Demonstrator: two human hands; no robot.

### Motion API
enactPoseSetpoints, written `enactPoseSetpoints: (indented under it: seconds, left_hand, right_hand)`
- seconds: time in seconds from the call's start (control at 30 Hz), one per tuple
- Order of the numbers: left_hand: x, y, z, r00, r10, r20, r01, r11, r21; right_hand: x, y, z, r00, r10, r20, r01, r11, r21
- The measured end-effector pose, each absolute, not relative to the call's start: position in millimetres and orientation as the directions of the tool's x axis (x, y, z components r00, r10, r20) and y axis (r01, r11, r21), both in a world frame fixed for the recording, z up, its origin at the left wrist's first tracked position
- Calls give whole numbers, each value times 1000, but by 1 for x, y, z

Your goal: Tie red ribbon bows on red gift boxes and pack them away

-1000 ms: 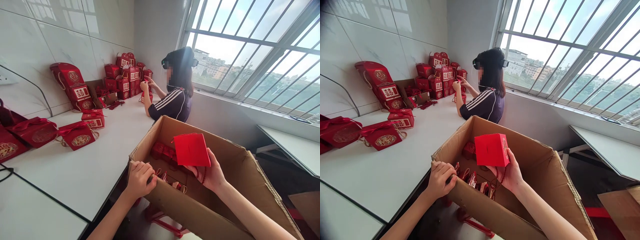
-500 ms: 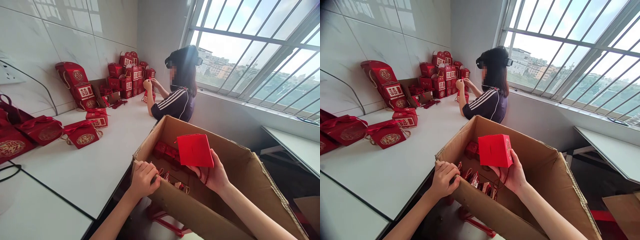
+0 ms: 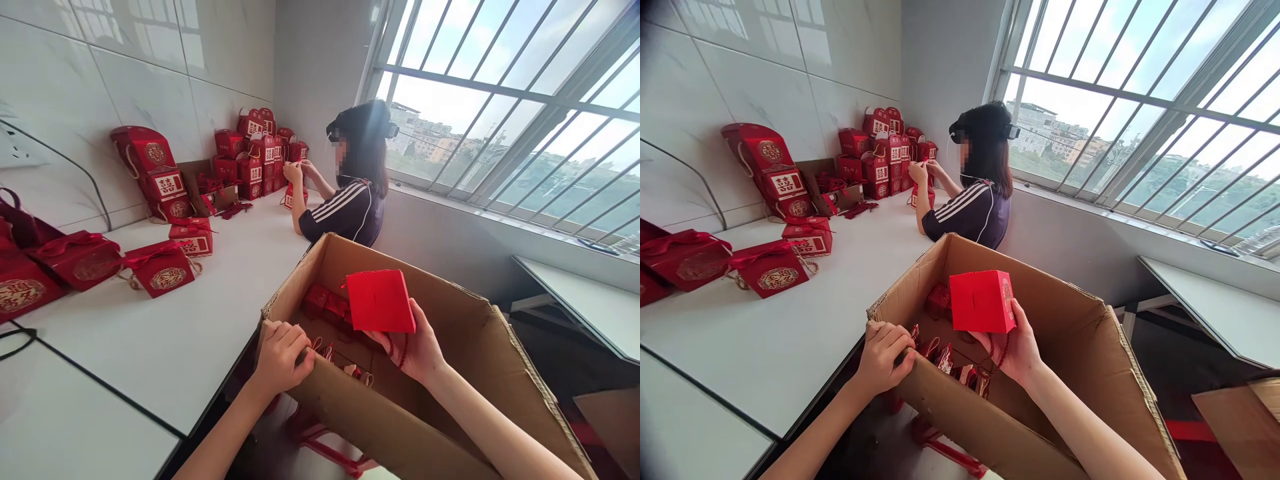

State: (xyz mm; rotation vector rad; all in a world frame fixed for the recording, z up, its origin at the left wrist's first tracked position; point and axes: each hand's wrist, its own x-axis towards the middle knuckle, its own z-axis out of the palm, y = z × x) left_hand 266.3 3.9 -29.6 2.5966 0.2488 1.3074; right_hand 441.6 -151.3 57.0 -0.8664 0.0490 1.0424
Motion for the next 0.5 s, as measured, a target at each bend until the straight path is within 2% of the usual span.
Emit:
enactPoseSetpoints:
  seconds: [0.5]
  left_hand:
    - [274,1,-43,494,285,822,62,-954,294]
  right_hand:
    - [447,-144,51,543,753,-371,-765,261,-589]
